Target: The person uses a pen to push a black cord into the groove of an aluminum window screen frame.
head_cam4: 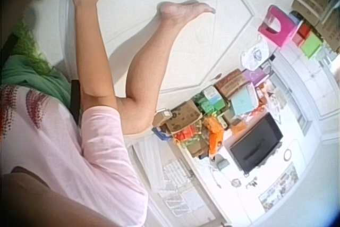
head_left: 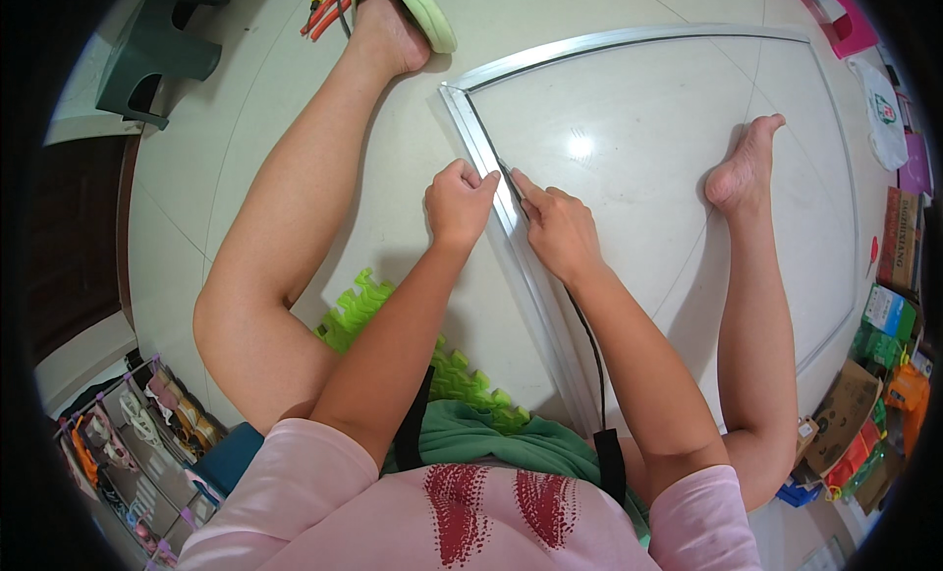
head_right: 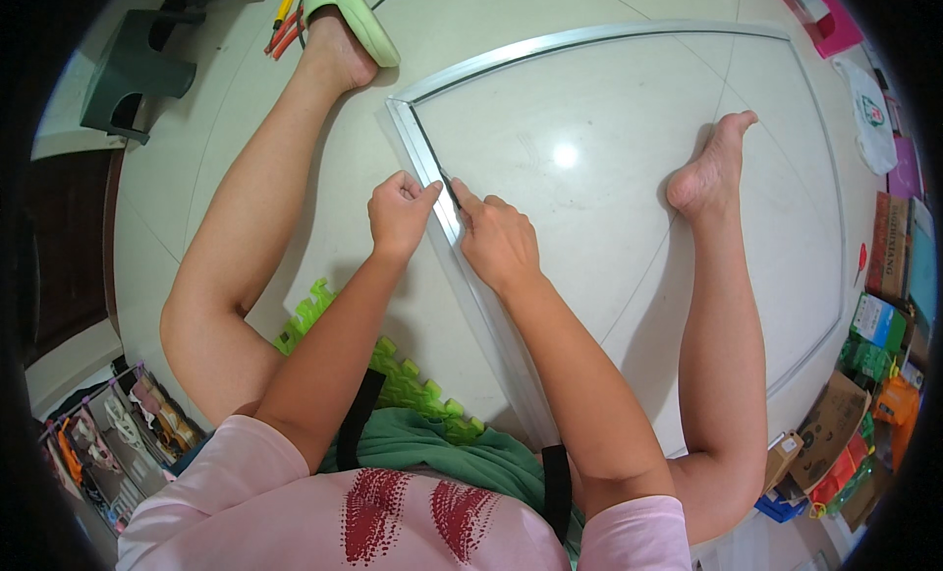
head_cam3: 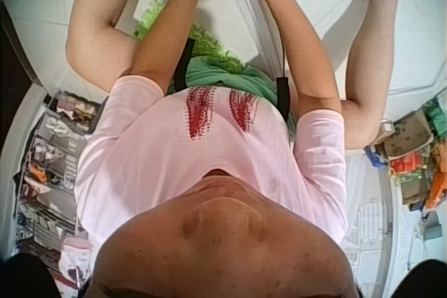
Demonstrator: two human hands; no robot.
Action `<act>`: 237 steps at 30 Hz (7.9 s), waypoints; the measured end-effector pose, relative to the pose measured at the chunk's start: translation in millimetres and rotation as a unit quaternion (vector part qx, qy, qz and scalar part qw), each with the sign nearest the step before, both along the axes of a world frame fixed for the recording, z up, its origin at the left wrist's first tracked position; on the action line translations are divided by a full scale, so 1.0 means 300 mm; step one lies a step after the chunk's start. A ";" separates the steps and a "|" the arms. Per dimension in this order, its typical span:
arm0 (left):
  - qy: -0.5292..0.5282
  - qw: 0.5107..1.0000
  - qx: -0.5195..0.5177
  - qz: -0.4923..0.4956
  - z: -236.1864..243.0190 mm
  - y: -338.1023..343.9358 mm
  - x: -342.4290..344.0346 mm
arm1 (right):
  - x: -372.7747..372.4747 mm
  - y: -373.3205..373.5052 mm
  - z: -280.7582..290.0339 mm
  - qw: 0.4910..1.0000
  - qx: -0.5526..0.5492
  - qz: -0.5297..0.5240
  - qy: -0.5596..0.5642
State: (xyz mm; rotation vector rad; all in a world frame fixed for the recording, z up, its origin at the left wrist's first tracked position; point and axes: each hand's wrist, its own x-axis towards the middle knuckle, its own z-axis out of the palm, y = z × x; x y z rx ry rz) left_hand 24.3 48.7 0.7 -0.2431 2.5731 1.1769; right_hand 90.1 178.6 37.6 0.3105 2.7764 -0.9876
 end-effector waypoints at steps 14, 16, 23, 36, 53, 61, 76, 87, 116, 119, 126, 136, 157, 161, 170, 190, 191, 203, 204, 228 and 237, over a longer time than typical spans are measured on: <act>0.003 1.000 0.027 0.008 -0.011 -0.004 0.011 | 0.010 -0.035 -0.004 0.979 0.188 0.074 -0.030; 0.031 0.999 0.017 -0.006 -0.007 -0.007 0.022 | 0.018 -0.026 -0.015 0.981 0.182 0.069 -0.022; -0.009 1.000 0.004 -0.004 0.021 -0.015 0.028 | 0.074 -0.008 -0.028 0.996 0.088 0.022 -0.018; 0.003 1.000 0.002 0.024 0.019 -0.008 0.054 | 0.046 -0.008 0.007 0.996 0.082 0.022 -0.008; -0.007 1.000 -0.027 -0.013 0.026 -0.015 0.070 | 0.070 -0.007 0.001 0.984 0.170 0.055 -0.009; -0.053 0.997 0.054 -0.010 0.014 -0.008 0.096 | 0.110 0.000 -0.007 0.997 0.074 0.013 -0.017; -0.075 0.997 0.021 -0.030 -0.026 -0.010 0.072 | 0.089 -0.047 -0.003 0.985 0.171 0.029 -0.024; 0.022 0.996 -0.056 -0.059 0.018 -0.003 0.084 | 0.086 0.014 -0.023 0.989 -0.100 -0.078 -0.080; -0.118 0.960 0.251 0.021 -0.002 0.011 0.086 | 0.078 0.018 -0.043 0.998 0.054 0.001 0.025; -0.117 0.962 0.246 0.020 0.003 0.010 0.085 | 0.073 0.017 -0.042 0.998 0.061 0.008 0.000; -0.111 0.966 0.231 0.012 -0.004 0.015 0.085 | 0.071 0.016 -0.025 0.996 0.087 0.035 -0.009; -0.096 0.989 0.106 -0.023 0.012 0.036 0.073 | 0.051 -0.005 0.027 0.988 0.135 0.041 -0.066; -0.130 0.966 0.224 -0.005 0.001 0.018 0.076 | 0.089 0.035 0.013 0.996 -0.036 -0.017 -0.074; -0.130 0.963 0.235 -0.004 -0.002 0.006 0.082 | 0.073 0.027 0.015 0.993 -0.022 -0.023 -0.110; -0.113 0.988 0.106 0.002 0.048 0.001 0.122 | 0.095 -0.039 -0.005 0.971 0.223 0.055 -0.060; -0.227 0.966 0.024 -0.124 0.069 -0.028 0.168 | 0.332 0.012 0.073 0.965 0.075 -0.160 -0.195; -0.248 0.959 0.048 -0.127 0.075 -0.020 0.206 | 0.381 0.012 0.080 0.957 0.109 -0.150 -0.225; -0.122 0.969 0.079 -0.200 0.018 0.058 0.190 | 0.474 -0.010 -0.005 0.945 0.131 -0.247 -0.168; -0.119 0.970 0.077 -0.199 0.011 0.053 0.183 | 0.459 -0.011 -0.006 0.945 0.112 -0.265 -0.158; 0.340 0.854 -0.147 -0.365 0.016 0.030 -0.158 | -0.092 0.091 -0.045 0.927 -0.280 -0.239 -0.063; 0.387 0.828 -0.167 -0.370 0.017 0.037 -0.146 | -0.115 0.084 -0.048 0.950 -0.180 -0.240 -0.089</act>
